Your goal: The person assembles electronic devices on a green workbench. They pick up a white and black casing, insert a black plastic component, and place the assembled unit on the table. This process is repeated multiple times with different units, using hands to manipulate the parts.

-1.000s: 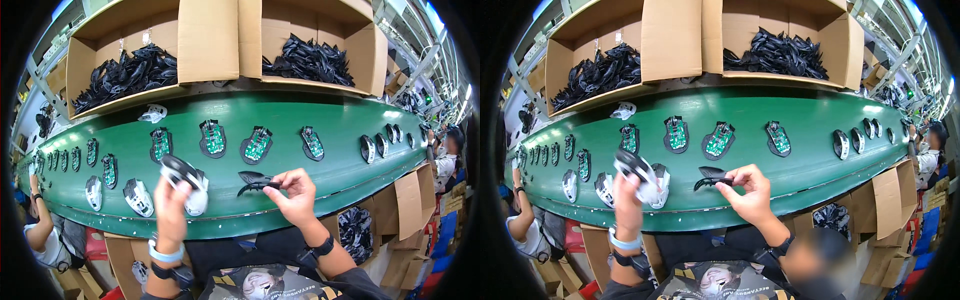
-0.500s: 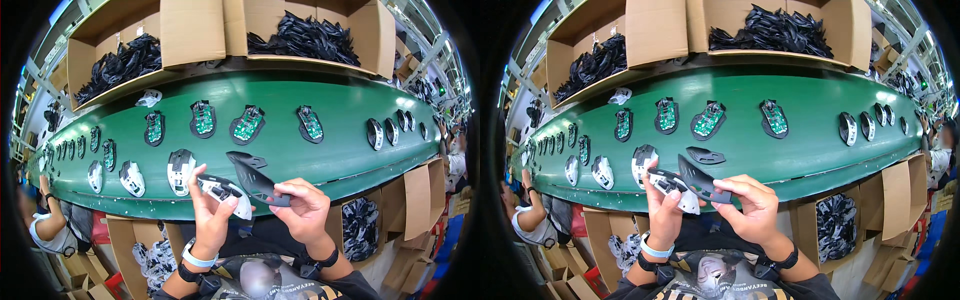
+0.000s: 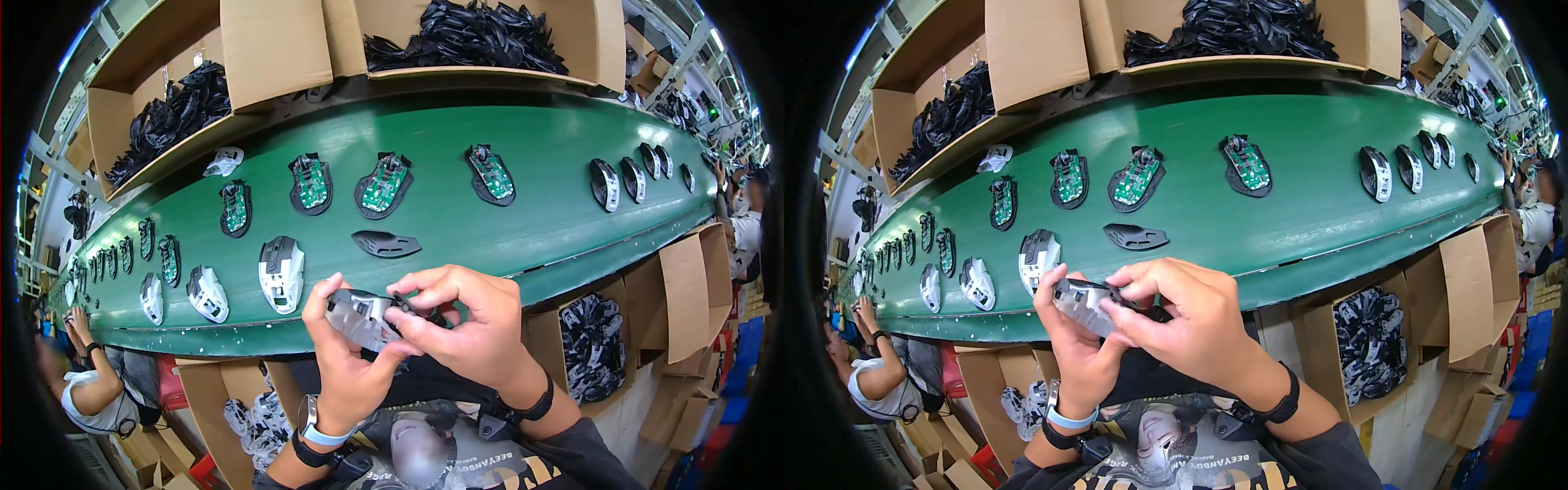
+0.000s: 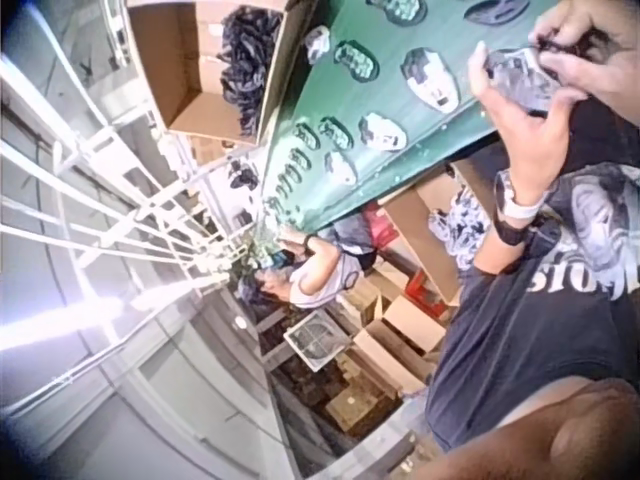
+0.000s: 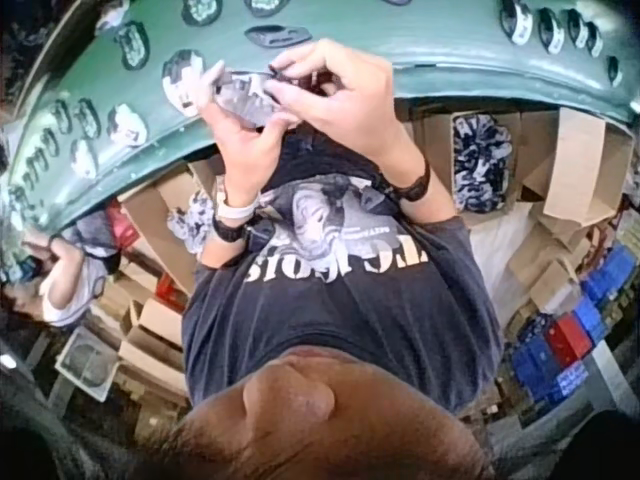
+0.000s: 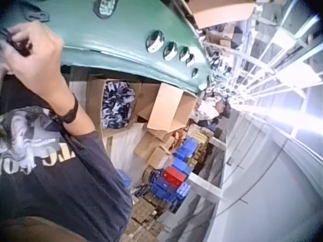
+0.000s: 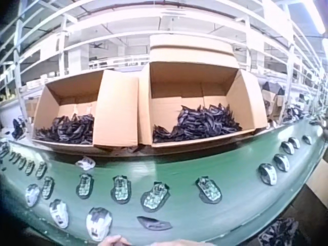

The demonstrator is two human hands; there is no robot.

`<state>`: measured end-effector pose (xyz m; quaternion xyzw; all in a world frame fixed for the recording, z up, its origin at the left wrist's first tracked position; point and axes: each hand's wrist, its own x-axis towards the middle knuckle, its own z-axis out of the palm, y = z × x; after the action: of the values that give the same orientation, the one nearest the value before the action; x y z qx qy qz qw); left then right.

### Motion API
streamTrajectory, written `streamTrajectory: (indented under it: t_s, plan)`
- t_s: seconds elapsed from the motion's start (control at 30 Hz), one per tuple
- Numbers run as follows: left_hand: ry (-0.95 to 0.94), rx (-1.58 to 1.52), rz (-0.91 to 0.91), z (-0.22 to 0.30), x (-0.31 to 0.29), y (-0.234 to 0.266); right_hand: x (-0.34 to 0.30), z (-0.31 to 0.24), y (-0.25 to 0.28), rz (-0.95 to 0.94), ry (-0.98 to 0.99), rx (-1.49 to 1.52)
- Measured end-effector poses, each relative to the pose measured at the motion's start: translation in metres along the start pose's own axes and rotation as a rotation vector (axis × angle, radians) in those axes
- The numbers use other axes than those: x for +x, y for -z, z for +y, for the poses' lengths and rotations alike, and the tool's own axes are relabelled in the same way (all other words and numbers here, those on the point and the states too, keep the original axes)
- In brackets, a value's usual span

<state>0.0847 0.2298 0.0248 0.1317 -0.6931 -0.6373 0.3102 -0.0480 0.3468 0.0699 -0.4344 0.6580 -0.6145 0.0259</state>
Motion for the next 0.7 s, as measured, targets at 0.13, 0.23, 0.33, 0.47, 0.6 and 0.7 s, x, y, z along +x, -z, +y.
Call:
streamTrajectory:
  t_s: [0.13,0.23,0.33,0.47,0.6,0.7]
  plan:
    - [0.125,-0.035,0.037,0.007,0.0,-0.004,-0.003,0.005,-0.003,-0.084,-0.128,0.116]
    - [0.052,0.062,0.054,0.006,0.001,-0.005,-0.006,0.004,-0.011,-0.03,-0.174,0.112]
    - [0.03,0.077,0.086,0.004,-0.002,-0.007,-0.009,0.009,-0.017,0.017,-0.22,0.157]
    - [-0.029,0.082,0.088,-0.006,-0.005,0.0,-0.008,0.017,-0.021,0.009,-0.155,0.152]
    - [-0.008,-0.265,0.198,-0.014,0.001,0.0,-0.021,0.02,-0.034,-0.107,-0.159,0.295]
    - [0.038,-0.483,0.331,-0.012,0.012,-0.017,-0.032,0.028,-0.052,-0.019,-0.131,0.368]
